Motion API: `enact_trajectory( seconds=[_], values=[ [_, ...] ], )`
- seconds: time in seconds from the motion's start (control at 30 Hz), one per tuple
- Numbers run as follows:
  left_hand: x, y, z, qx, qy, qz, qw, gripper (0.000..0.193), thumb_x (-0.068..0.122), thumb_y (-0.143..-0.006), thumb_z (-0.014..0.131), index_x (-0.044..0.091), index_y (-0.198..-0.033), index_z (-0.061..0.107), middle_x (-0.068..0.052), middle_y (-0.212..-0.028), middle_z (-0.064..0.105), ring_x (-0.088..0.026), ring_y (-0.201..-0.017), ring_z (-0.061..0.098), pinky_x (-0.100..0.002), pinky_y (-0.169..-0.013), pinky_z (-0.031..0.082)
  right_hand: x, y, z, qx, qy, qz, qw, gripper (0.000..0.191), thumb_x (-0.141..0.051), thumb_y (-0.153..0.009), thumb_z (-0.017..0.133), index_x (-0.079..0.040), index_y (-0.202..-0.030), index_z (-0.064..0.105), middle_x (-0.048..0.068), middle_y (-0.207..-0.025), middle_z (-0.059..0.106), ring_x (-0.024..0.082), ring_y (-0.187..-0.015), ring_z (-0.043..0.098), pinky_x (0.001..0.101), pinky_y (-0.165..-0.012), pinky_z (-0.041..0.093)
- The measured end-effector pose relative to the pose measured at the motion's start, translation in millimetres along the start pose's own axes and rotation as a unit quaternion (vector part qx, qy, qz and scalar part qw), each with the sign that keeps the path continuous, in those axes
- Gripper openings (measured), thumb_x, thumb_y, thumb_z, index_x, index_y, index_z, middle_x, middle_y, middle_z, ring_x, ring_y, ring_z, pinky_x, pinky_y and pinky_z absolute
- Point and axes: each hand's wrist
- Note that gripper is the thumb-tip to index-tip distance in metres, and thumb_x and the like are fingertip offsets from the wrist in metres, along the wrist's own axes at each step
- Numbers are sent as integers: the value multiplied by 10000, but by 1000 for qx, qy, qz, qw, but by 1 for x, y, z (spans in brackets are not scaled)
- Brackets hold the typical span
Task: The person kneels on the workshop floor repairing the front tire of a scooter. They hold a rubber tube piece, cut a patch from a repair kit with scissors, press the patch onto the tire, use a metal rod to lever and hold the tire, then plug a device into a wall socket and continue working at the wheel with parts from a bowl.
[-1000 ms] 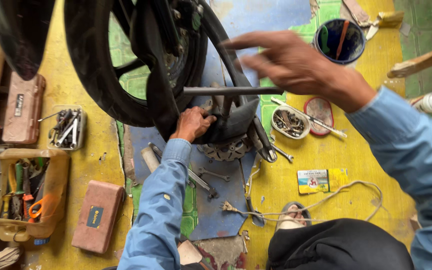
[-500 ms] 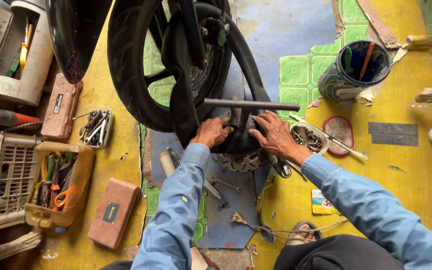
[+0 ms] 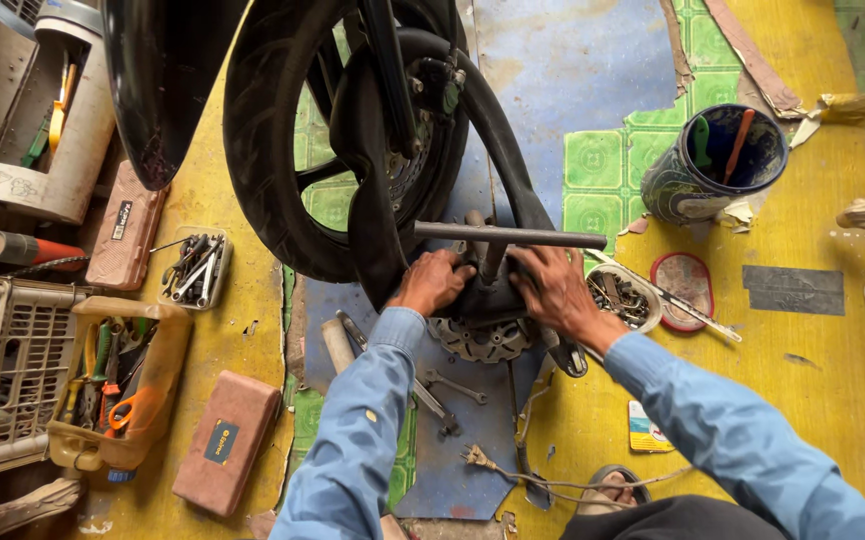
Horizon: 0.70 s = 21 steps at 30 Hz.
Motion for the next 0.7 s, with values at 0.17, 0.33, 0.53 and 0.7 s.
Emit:
enact_trajectory(
  seconds=[0.17,0.33,0.53,0.7],
  values=[
    [9,16,0,65,-59,56,995,395,401,-934,656,53,-1116,705,-244,-1048,716,-437,-991,679,-546,-893,523,-4,37,10,96,-31,-37,994,555,-152,-889,709,-64,-1411,543,183,-1402,553,383,-1318,521,531,-1088,353],
    [9,40,0,149,-76,125,978,339,273,-838,681,19,-1055,618,-207,-910,719,-377,-899,685,-518,-931,442,31,88,16,97,-52,55,992,319,-110,-891,749,-102,-1205,697,90,-1084,693,296,-1066,634,485,-1001,426],
    [11,77,43,407,-59,270,870,315,142,-794,692,60,-1050,527,-130,-954,538,-289,-922,539,-469,-983,387,111,137,-11,88,41,246,964,250,-127,-913,704,-86,-1160,716,117,-1076,697,315,-1062,613,489,-943,398],
    [32,97,103,340,-63,341,874,328,107,-853,715,66,-1117,526,-108,-985,567,-258,-901,565,-446,-958,384,125,170,-16,-17,136,137,981,226,-184,-811,726,-134,-1030,750,81,-1083,689,284,-1097,571,509,-940,378]
  ],
)
Point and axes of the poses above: each hand's wrist, its own y-axis away from the middle knuckle, its own z-axis out of the palm, x = y × z
